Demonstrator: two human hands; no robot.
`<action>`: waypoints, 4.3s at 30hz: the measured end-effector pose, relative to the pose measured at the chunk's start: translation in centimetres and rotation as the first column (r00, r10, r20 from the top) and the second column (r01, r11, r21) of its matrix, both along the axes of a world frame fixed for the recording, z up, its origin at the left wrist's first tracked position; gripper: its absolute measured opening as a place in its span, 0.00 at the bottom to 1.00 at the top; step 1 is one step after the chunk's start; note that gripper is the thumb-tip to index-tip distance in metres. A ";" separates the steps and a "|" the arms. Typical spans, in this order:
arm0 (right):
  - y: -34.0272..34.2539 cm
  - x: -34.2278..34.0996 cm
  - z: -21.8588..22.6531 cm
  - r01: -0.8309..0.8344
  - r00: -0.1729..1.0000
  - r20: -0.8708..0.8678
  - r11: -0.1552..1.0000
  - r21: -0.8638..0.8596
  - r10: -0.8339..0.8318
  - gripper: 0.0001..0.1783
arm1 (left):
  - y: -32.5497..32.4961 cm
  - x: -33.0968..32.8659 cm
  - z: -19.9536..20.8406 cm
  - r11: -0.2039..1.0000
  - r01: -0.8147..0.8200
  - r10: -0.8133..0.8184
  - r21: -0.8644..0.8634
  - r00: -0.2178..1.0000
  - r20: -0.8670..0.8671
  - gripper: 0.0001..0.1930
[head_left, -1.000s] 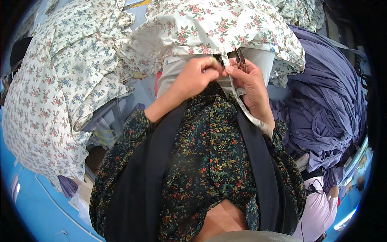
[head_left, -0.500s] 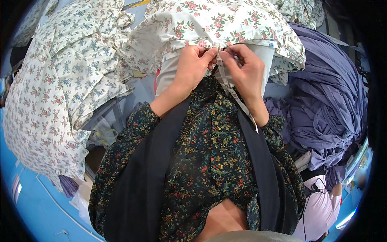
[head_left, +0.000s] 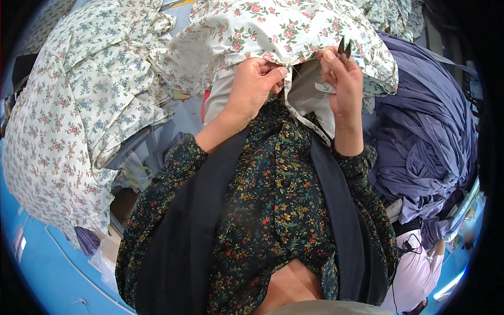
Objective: Trimming threads and inspecting floral fabric pieces using hand snips.
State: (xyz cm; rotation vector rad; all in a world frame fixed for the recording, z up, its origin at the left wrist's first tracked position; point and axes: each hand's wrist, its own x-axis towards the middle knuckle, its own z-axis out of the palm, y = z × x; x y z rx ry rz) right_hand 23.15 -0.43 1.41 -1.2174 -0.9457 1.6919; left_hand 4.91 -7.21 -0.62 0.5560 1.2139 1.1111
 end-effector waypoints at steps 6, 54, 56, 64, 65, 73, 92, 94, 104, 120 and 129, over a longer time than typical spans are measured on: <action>-2.6 -0.1 -1.1 -0.303 0.778 0.612 0.768 0.564 -0.142 0.12 | 0.1 -0.3 0.1 1.000 -0.019 0.025 -0.024 0.957 0.289 0.04; -4.6 0.2 0.6 -0.262 0.965 -0.071 0.907 -0.329 0.252 0.12 | 0.3 0.6 1.3 0.996 0.006 -0.005 0.094 1.000 -0.015 0.07; -5.2 0.8 1.3 -0.235 0.972 -0.058 0.922 -0.308 0.228 0.11 | 0.7 0.2 0.3 0.996 0.078 -0.083 0.033 0.980 0.182 0.08; -6.7 4.5 1.5 -0.168 0.972 0.134 0.970 -0.176 0.193 0.11 | 3.3 -0.3 0.4 0.995 -0.069 0.028 0.076 0.898 0.440 0.10; -6.8 4.6 1.4 -0.168 0.971 0.142 0.972 -0.162 0.192 0.11 | 3.1 0.0 0.5 0.995 -0.062 0.022 0.078 0.899 0.438 0.10; -5.2 4.2 0.0 -0.236 0.900 0.369 0.971 -0.038 0.234 0.12 | 1.4 1.6 0.7 0.991 0.100 -0.102 0.085 0.995 0.018 0.08; 0.1 -0.8 -2.3 -0.432 0.824 -0.487 0.876 -0.214 0.288 0.04 | 0.8 -0.6 0.8 0.959 0.273 -0.259 0.075 0.953 -0.156 0.06; 0.2 0.1 -2.6 -0.464 0.633 -0.759 0.859 -0.216 0.151 0.04 | 0.9 -0.4 1.0 0.967 0.245 -0.239 0.069 0.968 -0.083 0.06; -3.8 0.1 -1.6 -0.189 0.931 0.360 0.922 0.339 0.058 0.11 | 1.1 0.7 0.9 0.994 0.102 -0.109 0.049 0.980 0.166 0.07; -3.5 1.4 -1.0 -0.256 0.965 0.047 0.966 -0.013 0.257 0.09 | 1.9 0.0 0.5 0.996 0.082 -0.087 0.037 0.982 0.165 0.05; -3.9 2.5 -0.6 -0.120 0.992 0.006 0.983 -0.139 0.122 0.08 | 2.6 -0.6 0.6 0.989 0.061 -0.058 0.134 0.998 -0.025 0.09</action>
